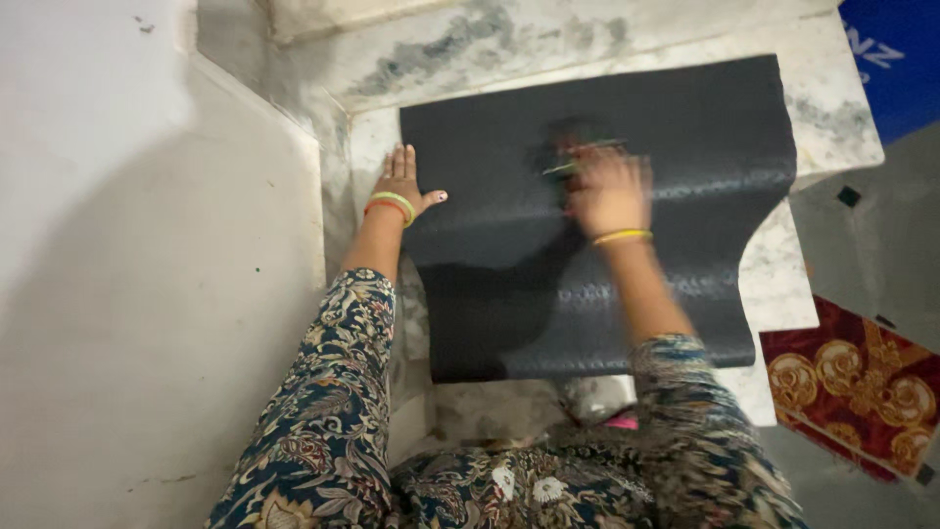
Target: The person cleans mats on stairs by wiping a black mat section by section with a cloth, then scrubbing a brown textured mat with a cleaning pad.
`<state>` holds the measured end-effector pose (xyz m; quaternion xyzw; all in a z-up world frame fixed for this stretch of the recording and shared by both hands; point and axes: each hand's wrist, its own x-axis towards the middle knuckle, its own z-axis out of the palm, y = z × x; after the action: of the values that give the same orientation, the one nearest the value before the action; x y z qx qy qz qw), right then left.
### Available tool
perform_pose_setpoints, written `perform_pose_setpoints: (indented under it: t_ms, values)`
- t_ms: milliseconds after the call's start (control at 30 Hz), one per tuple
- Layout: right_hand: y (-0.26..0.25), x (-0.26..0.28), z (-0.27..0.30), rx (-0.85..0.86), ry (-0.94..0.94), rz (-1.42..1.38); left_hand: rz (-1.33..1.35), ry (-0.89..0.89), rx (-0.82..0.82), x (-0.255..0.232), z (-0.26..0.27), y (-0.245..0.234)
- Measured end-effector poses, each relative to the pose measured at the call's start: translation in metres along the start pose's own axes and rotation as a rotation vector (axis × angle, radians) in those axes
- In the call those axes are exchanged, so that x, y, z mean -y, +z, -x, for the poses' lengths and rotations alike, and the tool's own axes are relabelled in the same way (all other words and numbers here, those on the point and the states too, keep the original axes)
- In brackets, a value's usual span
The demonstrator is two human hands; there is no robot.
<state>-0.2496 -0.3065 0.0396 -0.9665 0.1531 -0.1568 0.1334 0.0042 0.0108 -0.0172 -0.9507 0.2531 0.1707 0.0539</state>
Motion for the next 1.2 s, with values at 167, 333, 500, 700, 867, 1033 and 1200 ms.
perform_pose_setpoints:
  t_ms: [167,333,500,700,867,1033,1200]
  values:
    - [0.003,-0.165,0.007,-0.298,0.353,0.015,0.060,0.020,-0.104,-0.005,0.023,-0.009]
    - [0.057,-0.093,-0.040,-0.218,0.408,-0.024,0.172,0.084,-0.369,-0.013,0.041,-0.007]
    - [0.090,0.133,-0.065,0.110,-0.116,-0.081,0.276,0.108,-0.614,-0.016,0.050,-0.004]
    - [0.128,0.208,-0.113,0.197,-0.418,-0.094,0.523,0.077,-0.730,-0.015,0.063,-0.006]
    - [0.125,0.113,-0.168,0.158,-0.353,0.079,0.490,0.148,-0.810,-0.022,0.080,-0.022]
    - [0.077,-0.095,-0.142,-0.036,-0.025,0.255,0.405,0.143,-0.783,-0.026,0.079,-0.027]
    - [0.026,-0.224,-0.060,-0.156,0.331,0.061,0.400,0.138,-0.747,-0.025,0.077,-0.025]
